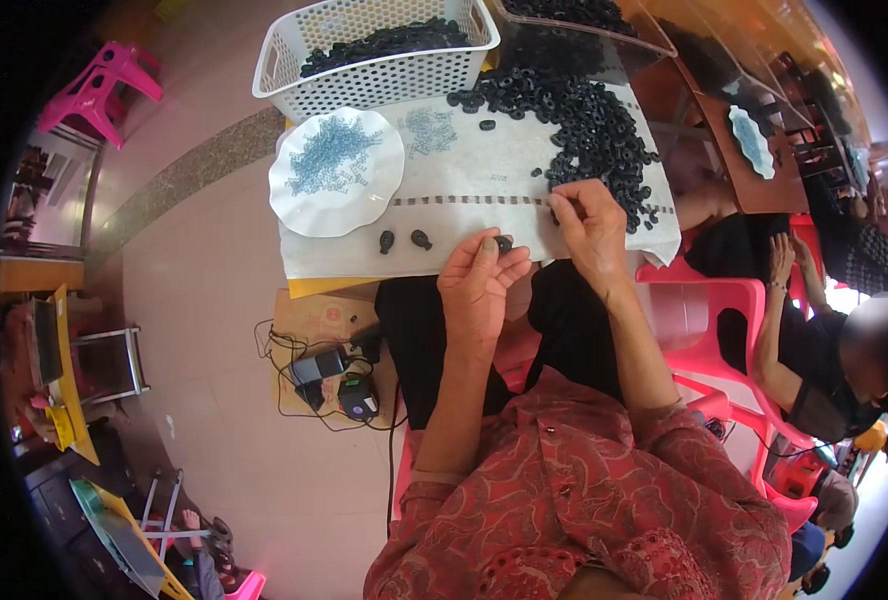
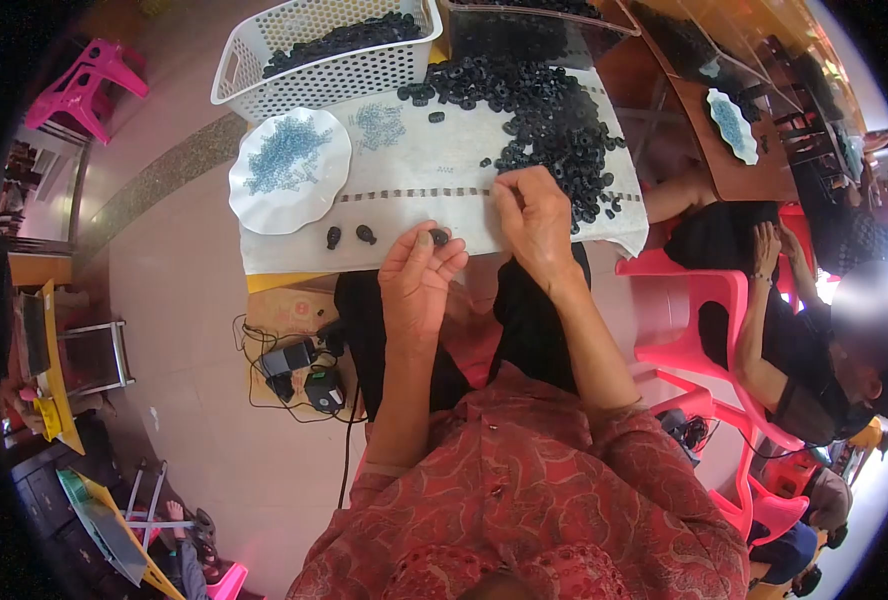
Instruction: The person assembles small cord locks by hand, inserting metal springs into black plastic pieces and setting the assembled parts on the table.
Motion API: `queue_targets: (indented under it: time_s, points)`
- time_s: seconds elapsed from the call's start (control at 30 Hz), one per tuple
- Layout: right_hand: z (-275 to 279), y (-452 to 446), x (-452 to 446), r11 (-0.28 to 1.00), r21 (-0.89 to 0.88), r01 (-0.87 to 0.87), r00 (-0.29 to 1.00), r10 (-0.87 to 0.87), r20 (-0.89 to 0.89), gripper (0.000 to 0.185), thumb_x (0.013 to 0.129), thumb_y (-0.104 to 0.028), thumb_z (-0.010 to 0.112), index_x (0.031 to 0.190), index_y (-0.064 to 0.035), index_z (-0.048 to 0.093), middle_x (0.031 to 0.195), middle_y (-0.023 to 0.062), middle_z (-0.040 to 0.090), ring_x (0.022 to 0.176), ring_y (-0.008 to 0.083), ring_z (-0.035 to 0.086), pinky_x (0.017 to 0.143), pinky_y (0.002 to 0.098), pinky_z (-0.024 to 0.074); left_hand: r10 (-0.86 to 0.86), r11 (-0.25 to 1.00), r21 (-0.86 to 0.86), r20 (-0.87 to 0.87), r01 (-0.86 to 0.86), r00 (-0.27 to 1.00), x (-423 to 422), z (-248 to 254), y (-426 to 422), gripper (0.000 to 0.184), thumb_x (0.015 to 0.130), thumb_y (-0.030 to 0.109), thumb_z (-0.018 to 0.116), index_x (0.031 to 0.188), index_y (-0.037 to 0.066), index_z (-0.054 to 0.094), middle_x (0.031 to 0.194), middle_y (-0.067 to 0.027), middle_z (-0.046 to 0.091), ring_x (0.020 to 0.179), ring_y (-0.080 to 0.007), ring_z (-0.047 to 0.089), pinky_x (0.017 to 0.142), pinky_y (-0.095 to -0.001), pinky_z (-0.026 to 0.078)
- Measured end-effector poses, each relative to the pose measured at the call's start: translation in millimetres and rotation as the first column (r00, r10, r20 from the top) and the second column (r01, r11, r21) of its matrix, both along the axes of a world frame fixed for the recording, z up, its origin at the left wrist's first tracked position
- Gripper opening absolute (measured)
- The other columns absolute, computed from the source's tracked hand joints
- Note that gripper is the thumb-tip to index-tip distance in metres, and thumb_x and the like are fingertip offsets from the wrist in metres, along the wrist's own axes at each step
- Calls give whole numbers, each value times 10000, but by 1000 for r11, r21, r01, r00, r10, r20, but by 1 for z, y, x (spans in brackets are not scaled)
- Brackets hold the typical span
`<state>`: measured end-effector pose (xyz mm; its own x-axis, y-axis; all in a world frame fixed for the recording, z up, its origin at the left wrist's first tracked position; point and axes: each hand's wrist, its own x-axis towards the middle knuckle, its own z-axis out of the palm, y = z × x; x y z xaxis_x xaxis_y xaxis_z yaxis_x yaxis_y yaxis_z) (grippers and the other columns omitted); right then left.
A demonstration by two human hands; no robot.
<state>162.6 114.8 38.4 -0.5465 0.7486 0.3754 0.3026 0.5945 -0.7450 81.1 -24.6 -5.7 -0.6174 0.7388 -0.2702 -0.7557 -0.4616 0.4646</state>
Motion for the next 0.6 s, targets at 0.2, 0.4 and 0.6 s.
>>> queue_targets:
  time_s: [0.2,0.4,0.6]
  points:
    - [-4,14,-23,989,128,-75,988,57,142,94,823,-96,635,881,-28,663,852,155,620,755,329,624,674,394,496,-9,999,33,25,8,1000,-2,-2,2,175,945,79,553,1094,1,601,1025,-141,647,816,-224,672,741,-346,564]
    - [-16,8,-51,979,174,-106,972,65,226,127,838,-143,617,906,-53,676,885,160,622,750,351,634,672,426,506,-6,998,56,18,5,1000,-4,-6,1,195,951,85,545,1125,11,596,1038,-135,643,820,-201,659,745,-327,552]
    - [-17,26,-45,961,269,-62,979,7,204,121,823,-137,615,890,-54,672,864,180,618,734,372,628,651,449,509,-8,997,73,45,5,999,-10,-7,-4,222,959,104,541,1154,8,589,1030,-128,643,817,-182,643,757,-328,538]
